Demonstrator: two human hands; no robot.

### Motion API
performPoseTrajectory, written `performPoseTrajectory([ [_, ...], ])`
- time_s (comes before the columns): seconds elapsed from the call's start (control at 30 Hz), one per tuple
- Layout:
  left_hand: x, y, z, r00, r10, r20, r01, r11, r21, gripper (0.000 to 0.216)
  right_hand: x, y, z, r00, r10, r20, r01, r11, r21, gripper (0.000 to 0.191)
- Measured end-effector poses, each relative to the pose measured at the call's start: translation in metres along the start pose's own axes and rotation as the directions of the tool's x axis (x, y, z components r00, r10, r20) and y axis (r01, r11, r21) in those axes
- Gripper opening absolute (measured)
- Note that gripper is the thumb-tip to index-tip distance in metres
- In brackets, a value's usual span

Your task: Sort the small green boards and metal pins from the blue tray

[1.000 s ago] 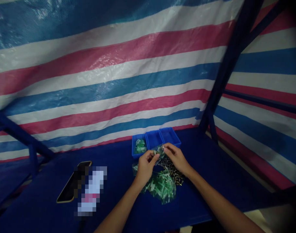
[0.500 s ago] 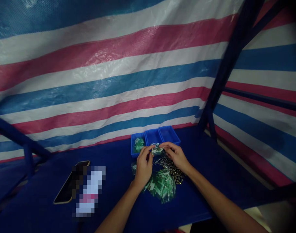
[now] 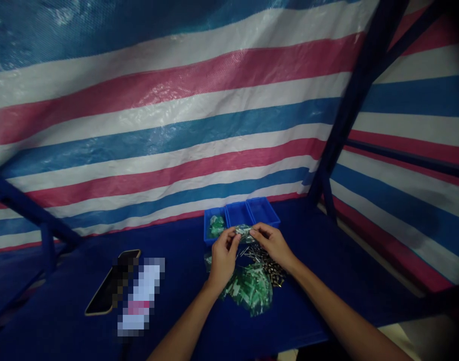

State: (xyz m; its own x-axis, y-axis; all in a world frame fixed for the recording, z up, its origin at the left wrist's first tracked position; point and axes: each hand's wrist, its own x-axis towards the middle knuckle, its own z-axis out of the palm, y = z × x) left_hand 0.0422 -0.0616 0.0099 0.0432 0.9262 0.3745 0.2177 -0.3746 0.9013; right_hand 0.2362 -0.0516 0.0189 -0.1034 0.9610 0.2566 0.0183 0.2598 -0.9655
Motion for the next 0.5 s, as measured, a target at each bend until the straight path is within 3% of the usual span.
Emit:
performPoseTrajectory([
  [0.1,0.0,-0.001,0.001,1.0,-0.02,-0.011,0.019,0.998,-0.062,0.045,0.001,0.002,0.001,0.999,0.035,-0.012,-0.034,0.996,0.087,0.041],
  [0.27,-0.002,0.011,-0.005,0.992,0.121,0.02,-0.122,0.99,0.076,0.025,0.002,0.007,0.0,0.998,0.054,-0.017,-0.052,0.992,0.119,0.042],
  [0.37,-0.003,0.016,-0.006,0.973,0.225,0.058,-0.231,0.961,0.153,0.029,0.002,0.01,-0.001,0.998,0.061,-0.02,-0.059,0.993,0.097,0.042],
  [0.5,-0.005,0.014,-0.005,0.965,0.243,0.095,-0.257,0.949,0.18,0.027,0.002,0.012,-0.002,0.996,0.079,-0.041,-0.076,0.995,0.068,0.043],
])
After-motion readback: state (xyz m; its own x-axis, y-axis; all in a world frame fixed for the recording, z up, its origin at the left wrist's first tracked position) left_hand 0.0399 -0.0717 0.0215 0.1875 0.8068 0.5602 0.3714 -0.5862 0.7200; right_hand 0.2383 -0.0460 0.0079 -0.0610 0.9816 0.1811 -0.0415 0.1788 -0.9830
